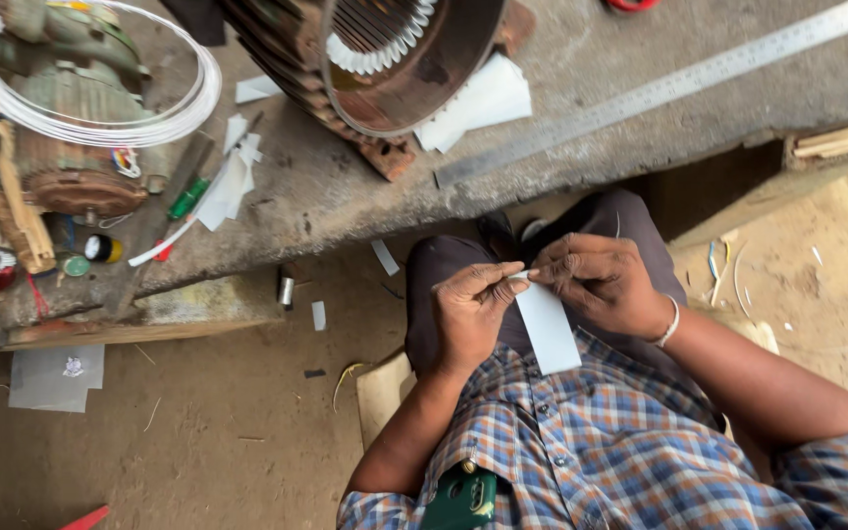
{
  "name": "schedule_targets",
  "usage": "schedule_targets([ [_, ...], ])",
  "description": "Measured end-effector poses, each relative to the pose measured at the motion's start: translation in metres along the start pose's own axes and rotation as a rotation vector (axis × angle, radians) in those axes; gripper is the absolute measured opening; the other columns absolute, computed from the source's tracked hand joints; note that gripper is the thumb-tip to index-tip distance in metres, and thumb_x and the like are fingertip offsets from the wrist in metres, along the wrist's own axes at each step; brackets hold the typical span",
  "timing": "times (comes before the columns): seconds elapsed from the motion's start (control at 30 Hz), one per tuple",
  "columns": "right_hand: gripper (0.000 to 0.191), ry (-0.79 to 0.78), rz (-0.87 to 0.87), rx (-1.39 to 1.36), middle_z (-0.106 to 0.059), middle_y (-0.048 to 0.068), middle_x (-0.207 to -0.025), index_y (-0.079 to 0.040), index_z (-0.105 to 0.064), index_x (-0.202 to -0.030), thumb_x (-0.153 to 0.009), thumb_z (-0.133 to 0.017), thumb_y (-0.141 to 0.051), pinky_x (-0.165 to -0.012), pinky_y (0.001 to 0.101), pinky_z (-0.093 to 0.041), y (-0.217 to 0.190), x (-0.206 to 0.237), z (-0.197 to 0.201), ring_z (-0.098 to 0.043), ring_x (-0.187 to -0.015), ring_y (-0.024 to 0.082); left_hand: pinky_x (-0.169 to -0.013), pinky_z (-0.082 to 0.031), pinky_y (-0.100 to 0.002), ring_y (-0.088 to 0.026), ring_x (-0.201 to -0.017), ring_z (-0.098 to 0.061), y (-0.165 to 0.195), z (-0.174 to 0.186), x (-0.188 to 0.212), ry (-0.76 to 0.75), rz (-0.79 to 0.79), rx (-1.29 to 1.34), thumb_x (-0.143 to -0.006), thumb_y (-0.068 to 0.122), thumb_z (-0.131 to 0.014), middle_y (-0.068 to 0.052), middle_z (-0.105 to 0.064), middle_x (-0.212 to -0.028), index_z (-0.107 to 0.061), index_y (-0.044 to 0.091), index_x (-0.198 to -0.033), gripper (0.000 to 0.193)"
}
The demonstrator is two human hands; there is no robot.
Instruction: The person sits at a workbench and folds and creases strips of white insulating paper by hand, then presses each strip into the slots of an electric motor stator on the bench, repeating the fold-and-insert cycle for successive paper strips.
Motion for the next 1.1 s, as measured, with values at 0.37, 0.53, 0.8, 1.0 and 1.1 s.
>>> schedule_targets([
  [0.37, 0.018, 0.028, -0.327, -0.203, -0.076, 0.009, -0.098, 0.000, -0.077, -0.107, -0.091, -0.076, -0.009, -0.075, 0.0272, -0.058, 0.012, 0.003, -0.008, -0.071, -0.085, 0.013, -0.075, -0.063, -0.028, -0.021, -0.090, -0.078, 0.028, 0.004, 0.002, 0.022, -0.269, -0.287, -0.098, 0.005, -0.074, -0.013, -0.076, -0.099, -0.075, 0.003, -0.112, 0.014],
  [0.53, 0.014, 0.010, -0.325, -0.139, -0.076, 0.008, -0.091, 0.000, -0.077, -0.101, -0.092, -0.075, -0.010, -0.070, 0.0267, -0.057, 0.013, 0.002, -0.005, -0.071, -0.080, 0.012, -0.070, -0.063, -0.029, -0.020, -0.087, -0.078, 0.023, 0.001, 0.002, 0.018, -0.277, -0.289, -0.097, 0.008, -0.075, -0.012, -0.076, -0.097, -0.075, 0.003, -0.110, 0.013],
  [0.8, 0.010, 0.002, -0.237, -0.084, -0.073, 0.008, -0.089, 0.000, -0.072, -0.097, -0.096, -0.070, -0.010, -0.069, 0.0263, -0.056, 0.004, -0.002, -0.007, -0.070, -0.078, 0.012, -0.068, -0.063, -0.028, -0.019, -0.085, -0.077, 0.020, -0.002, 0.003, 0.023, -0.251, -0.290, -0.098, 0.008, -0.074, -0.011, -0.075, -0.094, -0.075, 0.001, -0.104, 0.010],
  [1.0, 0.009, 0.069, -0.218, -0.113, -0.071, 0.008, -0.092, 0.001, -0.070, -0.100, -0.100, -0.067, -0.008, -0.072, 0.0268, -0.054, 0.003, 0.002, -0.012, -0.068, -0.083, 0.013, -0.070, -0.058, -0.026, -0.013, -0.081, -0.071, 0.012, -0.004, 0.003, 0.041, -0.116, -0.058, -0.093, 0.010, -0.079, -0.009, -0.074, -0.091, -0.074, -0.002, -0.102, 0.016],
  [1.1, 0.009, 0.056, -0.199, -0.115, -0.069, 0.007, -0.093, 0.000, -0.069, -0.101, -0.100, -0.067, -0.009, -0.071, 0.0262, -0.054, 0.004, 0.004, -0.013, -0.067, -0.083, 0.012, -0.079, -0.059, -0.025, -0.012, -0.090, -0.070, 0.004, -0.004, 0.005, 0.025, -0.109, 0.046, -0.097, 0.008, -0.076, -0.008, -0.072, -0.099, -0.073, -0.001, -0.103, 0.011],
])
Point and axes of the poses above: each hand's wrist, its own x-axis away from the middle knuckle, its own z-axis out of the back of the hand, y = z × x, the point moved 3 cm from there along -x, towards the middle knuckle
